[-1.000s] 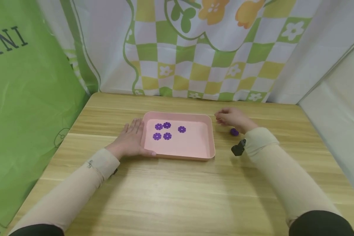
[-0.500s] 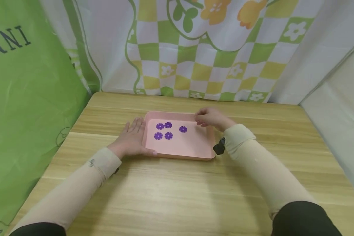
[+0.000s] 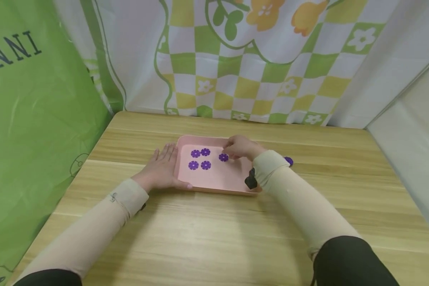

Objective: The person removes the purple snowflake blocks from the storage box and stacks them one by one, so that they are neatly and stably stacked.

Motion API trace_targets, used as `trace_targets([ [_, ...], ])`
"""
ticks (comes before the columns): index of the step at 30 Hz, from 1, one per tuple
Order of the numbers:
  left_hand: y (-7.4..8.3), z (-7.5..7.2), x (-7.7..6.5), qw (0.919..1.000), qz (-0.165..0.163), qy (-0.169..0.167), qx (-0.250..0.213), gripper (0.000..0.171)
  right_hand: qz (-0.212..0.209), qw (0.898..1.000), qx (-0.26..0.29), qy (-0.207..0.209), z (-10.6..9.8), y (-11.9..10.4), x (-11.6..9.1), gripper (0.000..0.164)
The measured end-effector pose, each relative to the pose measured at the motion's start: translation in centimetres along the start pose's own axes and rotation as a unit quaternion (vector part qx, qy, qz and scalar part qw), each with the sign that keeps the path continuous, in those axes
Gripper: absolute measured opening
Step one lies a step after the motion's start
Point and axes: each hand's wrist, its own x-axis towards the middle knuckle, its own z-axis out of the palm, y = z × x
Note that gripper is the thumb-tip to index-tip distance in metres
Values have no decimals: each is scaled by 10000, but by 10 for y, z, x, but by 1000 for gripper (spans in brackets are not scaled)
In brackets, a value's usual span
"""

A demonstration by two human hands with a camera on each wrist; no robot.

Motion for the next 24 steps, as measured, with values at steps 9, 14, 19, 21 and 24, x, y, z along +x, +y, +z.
trace_targets([
  [9,0,1,0,10000,-15,51,-11,152,18,9956,-935,0,9,-6,4,42],
  [14,0,2,1,10000,-31,-4,-36,152,18,9939,-1102,103,13,-2,8,45],
  [19,1,0,-1,9999,-102,-9,-89,154,-48,9912,-1302,216,16,2,13,30],
  [21,1,-1,-1,9999,-96,-14,-81,154,-24,9911,-1310,238,16,2,12,24],
  [24,2,-1,-2,9999,-101,-45,-47,154,2,9910,-1313,273,16,1,10,20],
])
